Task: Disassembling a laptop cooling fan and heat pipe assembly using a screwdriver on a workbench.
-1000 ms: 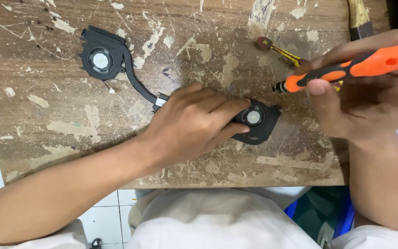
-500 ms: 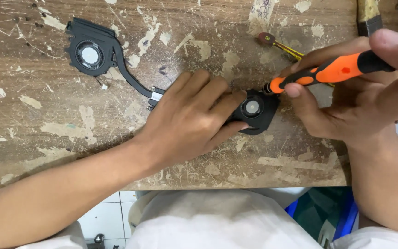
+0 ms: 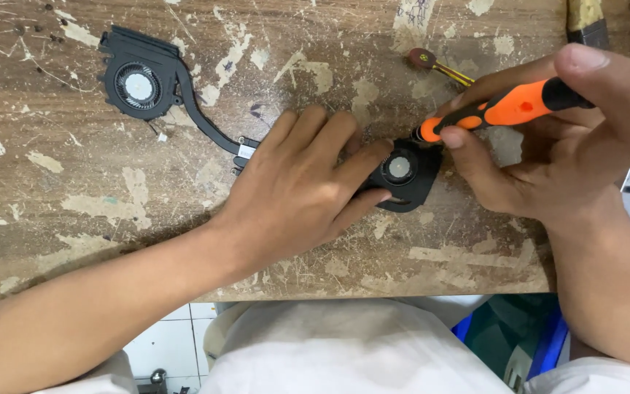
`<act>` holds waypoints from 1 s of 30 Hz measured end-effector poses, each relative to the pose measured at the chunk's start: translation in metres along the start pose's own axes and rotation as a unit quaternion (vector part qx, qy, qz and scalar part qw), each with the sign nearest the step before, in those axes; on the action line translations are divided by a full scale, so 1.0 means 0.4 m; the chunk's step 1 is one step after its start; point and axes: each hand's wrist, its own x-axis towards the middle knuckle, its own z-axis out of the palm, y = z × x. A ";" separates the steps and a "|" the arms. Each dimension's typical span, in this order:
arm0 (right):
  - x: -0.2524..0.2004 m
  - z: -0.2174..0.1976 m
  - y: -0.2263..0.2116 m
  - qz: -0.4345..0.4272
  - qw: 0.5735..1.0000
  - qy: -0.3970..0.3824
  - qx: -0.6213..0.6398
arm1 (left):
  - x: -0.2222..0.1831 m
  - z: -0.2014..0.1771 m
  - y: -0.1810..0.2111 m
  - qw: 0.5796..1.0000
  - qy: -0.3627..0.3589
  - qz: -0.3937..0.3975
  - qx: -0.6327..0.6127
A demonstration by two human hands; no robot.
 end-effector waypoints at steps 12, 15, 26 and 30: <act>0.035 0.050 -0.042 -0.014 0.998 -0.005 0.059 | 0.010 -0.016 -0.005 0.993 0.014 -0.031 -0.109; 0.016 0.068 -0.052 0.011 0.997 0.014 0.077 | 0.009 -0.011 -0.005 0.993 0.002 -0.039 -0.115; 0.016 0.102 -0.085 0.045 0.993 0.096 0.062 | 0.008 -0.009 -0.009 0.994 -0.008 -0.038 -0.101; 0.029 0.080 -0.106 0.101 0.994 0.036 0.036 | 0.007 -0.009 -0.010 0.994 -0.010 -0.039 -0.102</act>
